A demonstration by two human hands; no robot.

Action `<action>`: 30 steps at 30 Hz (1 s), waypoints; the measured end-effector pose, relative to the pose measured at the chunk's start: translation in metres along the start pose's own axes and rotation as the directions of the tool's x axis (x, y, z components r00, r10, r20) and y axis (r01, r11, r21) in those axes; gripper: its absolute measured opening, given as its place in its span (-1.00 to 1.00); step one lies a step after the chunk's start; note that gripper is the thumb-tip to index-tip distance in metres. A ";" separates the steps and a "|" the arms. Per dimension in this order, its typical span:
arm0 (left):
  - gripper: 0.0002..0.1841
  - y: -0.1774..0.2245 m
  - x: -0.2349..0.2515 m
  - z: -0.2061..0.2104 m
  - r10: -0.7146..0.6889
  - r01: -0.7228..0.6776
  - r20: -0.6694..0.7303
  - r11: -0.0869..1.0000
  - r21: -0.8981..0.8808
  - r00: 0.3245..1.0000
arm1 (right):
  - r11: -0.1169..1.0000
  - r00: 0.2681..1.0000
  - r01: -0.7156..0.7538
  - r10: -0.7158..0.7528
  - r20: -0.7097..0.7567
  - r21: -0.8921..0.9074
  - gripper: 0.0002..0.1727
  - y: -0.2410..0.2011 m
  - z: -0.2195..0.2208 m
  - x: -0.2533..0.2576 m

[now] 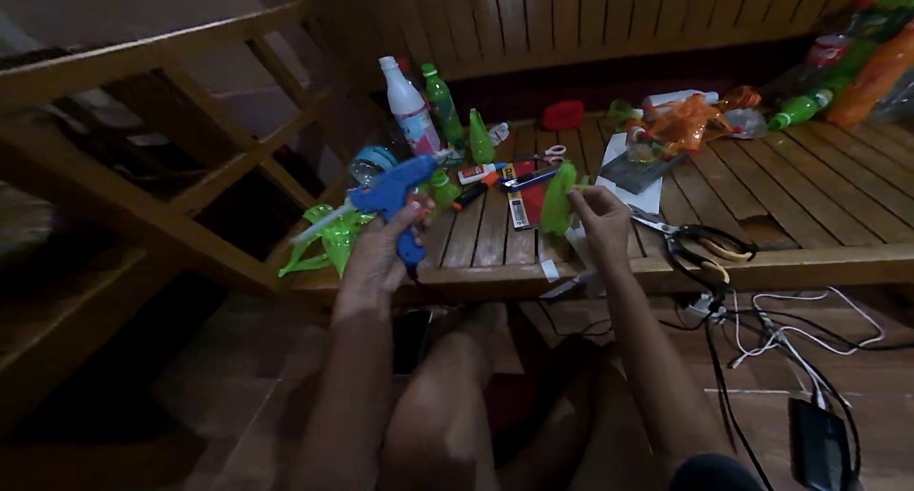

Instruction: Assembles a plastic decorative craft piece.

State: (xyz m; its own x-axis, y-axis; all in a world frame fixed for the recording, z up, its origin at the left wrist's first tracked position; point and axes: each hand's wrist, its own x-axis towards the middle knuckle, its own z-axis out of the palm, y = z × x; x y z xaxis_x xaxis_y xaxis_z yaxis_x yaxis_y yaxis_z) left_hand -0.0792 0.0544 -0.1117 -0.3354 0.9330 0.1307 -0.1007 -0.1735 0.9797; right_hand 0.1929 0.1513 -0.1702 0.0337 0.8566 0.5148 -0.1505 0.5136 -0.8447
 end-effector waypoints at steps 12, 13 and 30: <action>-0.77 -0.005 -0.039 0.086 0.220 -0.273 0.229 0.932 0.236 0.948 | 0.974 0.987 0.149 -0.156 -0.026 -0.171 -0.78 0.011 0.003 -0.002; -0.78 -0.006 -0.040 0.090 0.223 -0.283 0.229 0.919 0.274 0.948 | 0.974 0.988 0.146 -0.154 -0.030 -0.176 -0.78 0.010 0.003 -0.002; -0.71 -0.017 -0.040 0.109 0.198 -0.221 0.102 0.810 0.543 0.975 | 0.969 0.975 0.217 -0.222 -0.031 -0.117 -0.80 0.020 0.003 0.001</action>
State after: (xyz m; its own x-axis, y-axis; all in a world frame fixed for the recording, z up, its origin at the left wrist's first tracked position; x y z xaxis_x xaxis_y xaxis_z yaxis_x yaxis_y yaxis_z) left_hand 0.0378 0.0548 -0.1174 -0.2510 0.9076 0.3367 0.5008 -0.1759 0.8475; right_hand 0.1871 0.1619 -0.1858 0.0970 0.7225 0.6846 -0.0233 0.6893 -0.7241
